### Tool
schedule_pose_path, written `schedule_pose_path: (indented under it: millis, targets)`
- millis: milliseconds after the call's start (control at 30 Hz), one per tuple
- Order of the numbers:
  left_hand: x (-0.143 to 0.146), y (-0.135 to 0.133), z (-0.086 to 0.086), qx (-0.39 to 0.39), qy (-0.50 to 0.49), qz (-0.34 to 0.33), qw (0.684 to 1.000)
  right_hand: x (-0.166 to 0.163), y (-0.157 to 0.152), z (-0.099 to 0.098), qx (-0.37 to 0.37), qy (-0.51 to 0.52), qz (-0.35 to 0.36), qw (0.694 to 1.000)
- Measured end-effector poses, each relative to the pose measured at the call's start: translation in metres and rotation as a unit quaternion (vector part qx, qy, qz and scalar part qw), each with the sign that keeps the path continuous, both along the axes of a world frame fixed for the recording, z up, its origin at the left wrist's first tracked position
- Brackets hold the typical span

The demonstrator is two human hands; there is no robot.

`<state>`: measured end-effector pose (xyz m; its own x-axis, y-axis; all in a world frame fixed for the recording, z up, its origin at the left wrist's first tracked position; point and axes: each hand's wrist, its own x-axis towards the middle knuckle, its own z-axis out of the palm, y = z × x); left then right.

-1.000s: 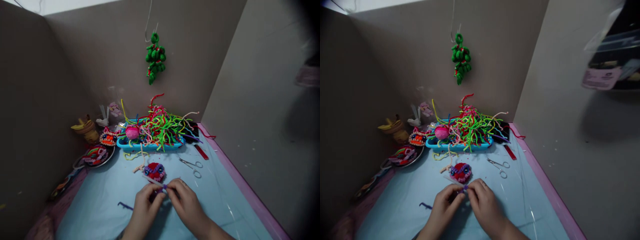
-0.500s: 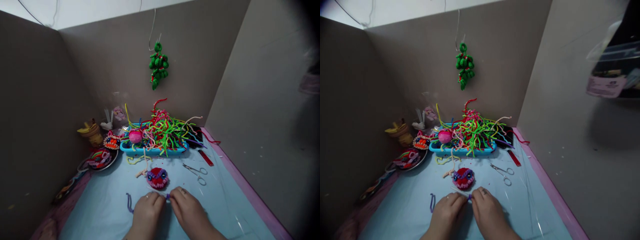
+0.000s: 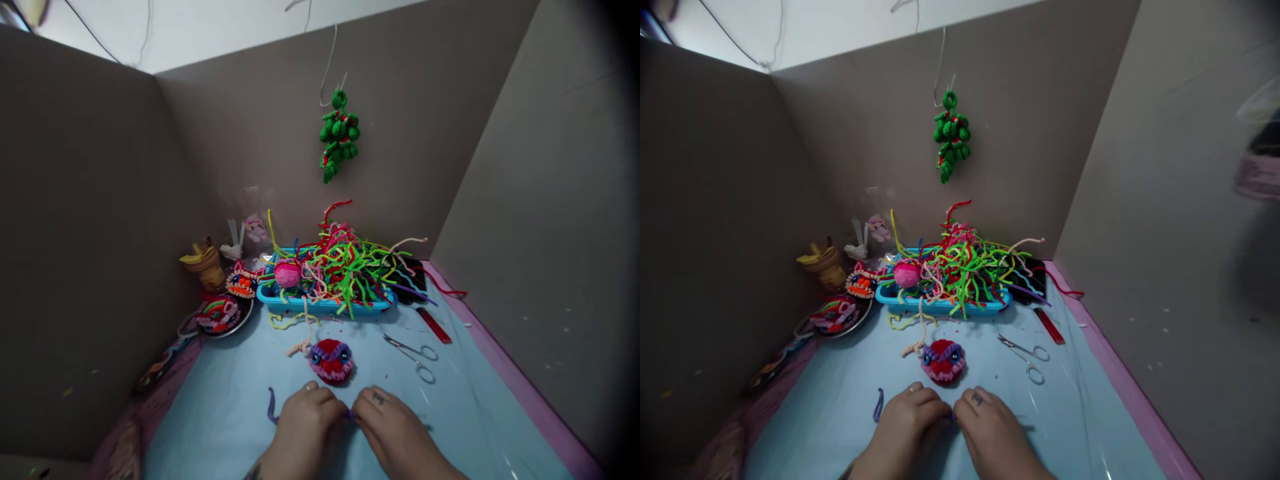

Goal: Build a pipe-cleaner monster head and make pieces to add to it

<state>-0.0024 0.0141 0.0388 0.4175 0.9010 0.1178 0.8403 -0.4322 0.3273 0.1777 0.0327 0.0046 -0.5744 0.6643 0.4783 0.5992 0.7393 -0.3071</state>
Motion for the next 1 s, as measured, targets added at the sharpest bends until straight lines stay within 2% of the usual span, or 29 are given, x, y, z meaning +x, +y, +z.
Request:
schedule_pose_path:
  millis: [100, 267, 367, 467, 633, 733, 867, 1000]
  targets:
    - [0.001, -0.001, 0.006, -0.055, -0.023, 0.013, 0.998, 0.000, -0.001, 0.002, 0.013, -0.006, 0.016, 1.000]
    - [-0.004, -0.001, 0.016, -0.126, -0.097, 0.008, 0.987, 0.004, -0.001, 0.015, -0.012, 0.000, 0.063, 0.998]
    - [-0.009, -0.001, 0.017, -0.184, -0.148, -0.012, 0.972, 0.004, -0.002, 0.021, -0.024, 0.016, 0.118, 0.993]
    - [-0.010, -0.001, 0.014, -0.236, -0.156, -0.021, 0.959, 0.003, -0.003, 0.022, -0.058, 0.029, 0.142, 0.988]
    - [-0.010, 0.001, 0.012, -0.240, -0.143, -0.022, 0.960, 0.012, 0.002, 0.029, -0.177, 0.073, 0.120, 0.974]
    - [-0.012, 0.006, 0.014, -0.234, -0.164, -0.022, 0.958, 0.024, 0.008, 0.040, -0.217, 0.088, 0.114, 0.965]
    - [-0.015, 0.010, 0.015, -0.225, -0.164, -0.018, 0.960, 0.026, 0.010, 0.046, -0.249, 0.004, 0.123, 0.961]
    - [-0.014, 0.009, 0.013, -0.222, -0.168, -0.031, 0.960, 0.016, 0.007, 0.037, -0.240, -0.056, 0.112, 0.963]
